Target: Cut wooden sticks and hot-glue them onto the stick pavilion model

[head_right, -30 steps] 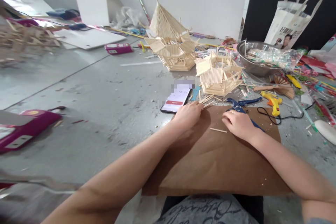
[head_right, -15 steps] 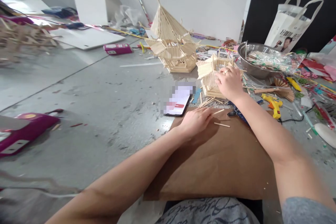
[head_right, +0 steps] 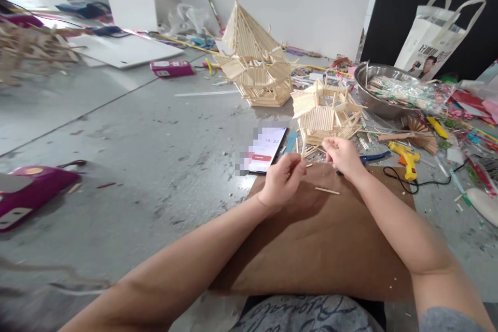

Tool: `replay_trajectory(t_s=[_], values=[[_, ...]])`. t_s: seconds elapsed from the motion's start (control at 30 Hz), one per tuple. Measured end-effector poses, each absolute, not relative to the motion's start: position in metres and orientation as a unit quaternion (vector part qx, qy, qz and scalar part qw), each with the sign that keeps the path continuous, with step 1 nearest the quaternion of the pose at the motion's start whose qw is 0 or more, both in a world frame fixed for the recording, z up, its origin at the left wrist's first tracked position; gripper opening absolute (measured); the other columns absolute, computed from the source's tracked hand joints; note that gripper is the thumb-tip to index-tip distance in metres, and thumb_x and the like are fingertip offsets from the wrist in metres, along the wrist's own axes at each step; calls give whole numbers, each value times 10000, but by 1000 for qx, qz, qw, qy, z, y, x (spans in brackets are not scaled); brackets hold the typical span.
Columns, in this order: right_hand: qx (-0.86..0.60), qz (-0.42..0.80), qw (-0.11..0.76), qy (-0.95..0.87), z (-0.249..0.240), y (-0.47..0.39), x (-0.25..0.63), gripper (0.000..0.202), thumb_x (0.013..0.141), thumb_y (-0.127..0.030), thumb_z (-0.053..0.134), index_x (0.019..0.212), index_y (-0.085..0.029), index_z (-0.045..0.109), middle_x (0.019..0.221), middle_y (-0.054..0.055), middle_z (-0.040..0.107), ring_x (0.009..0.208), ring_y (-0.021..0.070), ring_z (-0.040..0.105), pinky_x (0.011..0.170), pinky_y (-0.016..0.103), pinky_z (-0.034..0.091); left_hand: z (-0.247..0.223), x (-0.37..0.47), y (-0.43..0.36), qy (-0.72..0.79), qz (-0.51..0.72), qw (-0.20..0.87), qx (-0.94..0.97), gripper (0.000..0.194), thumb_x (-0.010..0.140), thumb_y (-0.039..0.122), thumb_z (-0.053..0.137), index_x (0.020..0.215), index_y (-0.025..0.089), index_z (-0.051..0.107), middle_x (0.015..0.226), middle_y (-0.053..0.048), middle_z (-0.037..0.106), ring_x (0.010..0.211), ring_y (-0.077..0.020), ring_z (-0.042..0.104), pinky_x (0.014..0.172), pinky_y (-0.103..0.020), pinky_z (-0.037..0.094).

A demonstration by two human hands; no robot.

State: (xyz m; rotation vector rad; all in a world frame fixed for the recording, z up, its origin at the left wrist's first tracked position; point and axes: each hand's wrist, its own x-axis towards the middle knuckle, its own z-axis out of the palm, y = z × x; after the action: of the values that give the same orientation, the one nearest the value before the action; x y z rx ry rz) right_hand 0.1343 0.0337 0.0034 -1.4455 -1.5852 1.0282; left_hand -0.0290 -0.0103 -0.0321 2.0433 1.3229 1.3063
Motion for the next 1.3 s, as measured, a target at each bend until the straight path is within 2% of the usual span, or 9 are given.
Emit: replay_trajectory(t_s=[0.07, 0.17, 0.4, 0.6, 0.8, 1.0, 1.1, 1.2, 1.3], values=[[-541, 549, 382, -509, 1, 33, 123, 170, 792, -279, 493, 926, -174, 500, 533, -57, 520, 312, 66, 377, 308, 205, 248, -32, -29, -12, 444, 492, 188, 725, 98, 842, 264, 416, 815, 180, 459, 596, 26, 520, 483, -75, 464, 518, -192, 382], [-494, 627, 428, -423, 1, 42, 109, 63, 793, -197, 484, 842, -184, 447, 622, -37, 572, 355, 57, 444, 325, 190, 311, -34, -29, -12, 433, 488, 190, 733, 87, 839, 255, 423, 818, 179, 458, 590, 26, 521, 482, -74, 461, 506, -192, 378], [-494, 613, 437, -435, -8, 61, 98, 143, 848, -228, 389, 738, -174, 461, 495, -82, 455, 335, 32, 388, 353, 169, 308, -33, -28, -12, 450, 471, 248, 718, 113, 833, 278, 426, 839, 178, 477, 591, 24, 523, 498, -80, 470, 523, -208, 387], [-487, 581, 339, -557, -13, 23, 114, 154, 694, -225, 575, 567, -168, 507, 399, -74, 465, 319, 54, 374, 353, 187, 257, -22, -19, -14, 451, 481, 422, 623, 167, 821, 332, 446, 877, 179, 481, 549, 49, 513, 452, -66, 461, 465, -187, 361], [-467, 344, 169, -797, -1, -2, 150, 175, 721, -274, 558, 604, -156, 610, 593, -8, 613, 582, 110, 533, 556, 220, 355, -7, 4, -3, 447, 476, 530, 540, 133, 742, 173, 528, 873, 170, 504, 524, 72, 503, 431, -58, 479, 454, -176, 390], [-467, 347, 26, -813, 17, -3, 180, 221, 746, -329, 547, 690, -179, 699, 607, -3, 662, 543, 117, 540, 529, 229, 354, 9, 26, 15, 438, 438, 630, 469, 39, 778, 138, 495, 740, 142, 504, 569, 41, 538, 405, -52, 506, 424, -186, 430], [-496, 267, 136, -815, 33, 2, 186, 279, 798, -380, 496, 753, -197, 702, 658, 5, 666, 587, 132, 562, 560, 246, 391, 7, 28, 20, 437, 483, 615, 444, 59, 796, 196, 503, 765, 150, 481, 551, 49, 533, 362, -45, 479, 369, -171, 387], [-537, 30, 302, -787, 43, 21, 184, 248, 819, -331, 482, 819, -205, 695, 766, 41, 663, 690, 160, 577, 662, 290, 428, -1, 25, 20, 433, 536, 583, 431, 118, 804, 277, 509, 817, 173, 453, 509, 70, 525, 313, -37, 427, 320, -150, 298], [-492, -147, 314, -799, 44, 49, 174, 196, 797, -278, 513, 859, -210, 686, 865, 66, 644, 847, 215, 541, 720, 334, 434, -8, 22, 17, 427, 543, 576, 438, 167, 800, 328, 513, 846, 185, 439, 482, 83, 520, 295, -31, 399, 320, -147, 279]])
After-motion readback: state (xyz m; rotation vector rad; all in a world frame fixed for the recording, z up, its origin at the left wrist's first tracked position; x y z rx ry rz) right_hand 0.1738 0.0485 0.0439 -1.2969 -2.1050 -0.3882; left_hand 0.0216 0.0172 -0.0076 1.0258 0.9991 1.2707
